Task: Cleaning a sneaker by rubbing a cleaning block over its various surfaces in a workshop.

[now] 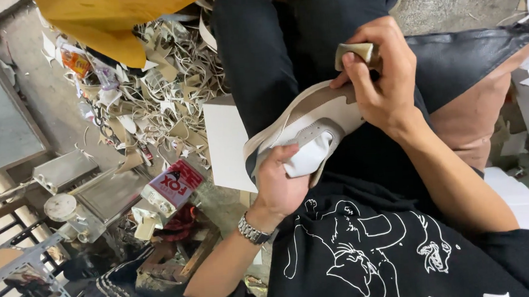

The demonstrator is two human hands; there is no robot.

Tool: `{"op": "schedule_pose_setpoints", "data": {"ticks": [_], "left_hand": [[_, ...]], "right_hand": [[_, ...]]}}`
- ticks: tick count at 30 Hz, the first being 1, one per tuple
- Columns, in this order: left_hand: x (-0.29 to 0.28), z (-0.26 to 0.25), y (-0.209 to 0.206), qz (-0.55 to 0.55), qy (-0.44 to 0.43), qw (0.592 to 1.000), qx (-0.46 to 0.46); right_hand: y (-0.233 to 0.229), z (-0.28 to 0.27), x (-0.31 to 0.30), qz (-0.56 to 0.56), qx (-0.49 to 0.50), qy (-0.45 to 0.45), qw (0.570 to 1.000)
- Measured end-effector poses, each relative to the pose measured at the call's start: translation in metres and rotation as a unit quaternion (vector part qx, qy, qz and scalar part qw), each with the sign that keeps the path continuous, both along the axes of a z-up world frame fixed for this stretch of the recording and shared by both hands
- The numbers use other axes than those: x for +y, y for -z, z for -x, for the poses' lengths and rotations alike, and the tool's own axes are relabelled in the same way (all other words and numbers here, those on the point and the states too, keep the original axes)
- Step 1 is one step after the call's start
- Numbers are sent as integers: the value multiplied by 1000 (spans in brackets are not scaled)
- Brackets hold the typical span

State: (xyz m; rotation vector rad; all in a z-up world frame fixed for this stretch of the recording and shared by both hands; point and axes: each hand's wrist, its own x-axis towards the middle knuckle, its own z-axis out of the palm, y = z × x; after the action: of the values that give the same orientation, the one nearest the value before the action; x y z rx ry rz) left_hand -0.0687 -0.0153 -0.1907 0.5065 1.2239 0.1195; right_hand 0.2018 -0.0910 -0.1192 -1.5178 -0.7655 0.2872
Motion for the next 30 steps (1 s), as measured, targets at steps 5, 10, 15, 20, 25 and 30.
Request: {"op": "schedule_pose_setpoints", "data": {"ticks": [5, 10, 15, 20, 25, 30], "left_hand": [[26, -70, -93, 150, -79, 967, -191], [31, -108, -139, 148, -101, 934, -309], [22, -140, -132, 89, -142, 960, -223], [16, -141, -124, 119, -152, 948, -255], [14, -134, -113, 82, -122, 940, -308], [9, -129, -88, -6, -117, 934, -339]], "right_hand": [[-6, -15, 6, 32, -80, -34, 996], [-37, -23, -28, 18, -47, -61, 997], [-20, -10, -77, 78, -2, -12, 997], [12, 6, -62, 43, -100, 11, 994], [-6, 0, -25, 69, -265, 20, 962], [0, 7, -34, 104, -293, 18, 950]]}}
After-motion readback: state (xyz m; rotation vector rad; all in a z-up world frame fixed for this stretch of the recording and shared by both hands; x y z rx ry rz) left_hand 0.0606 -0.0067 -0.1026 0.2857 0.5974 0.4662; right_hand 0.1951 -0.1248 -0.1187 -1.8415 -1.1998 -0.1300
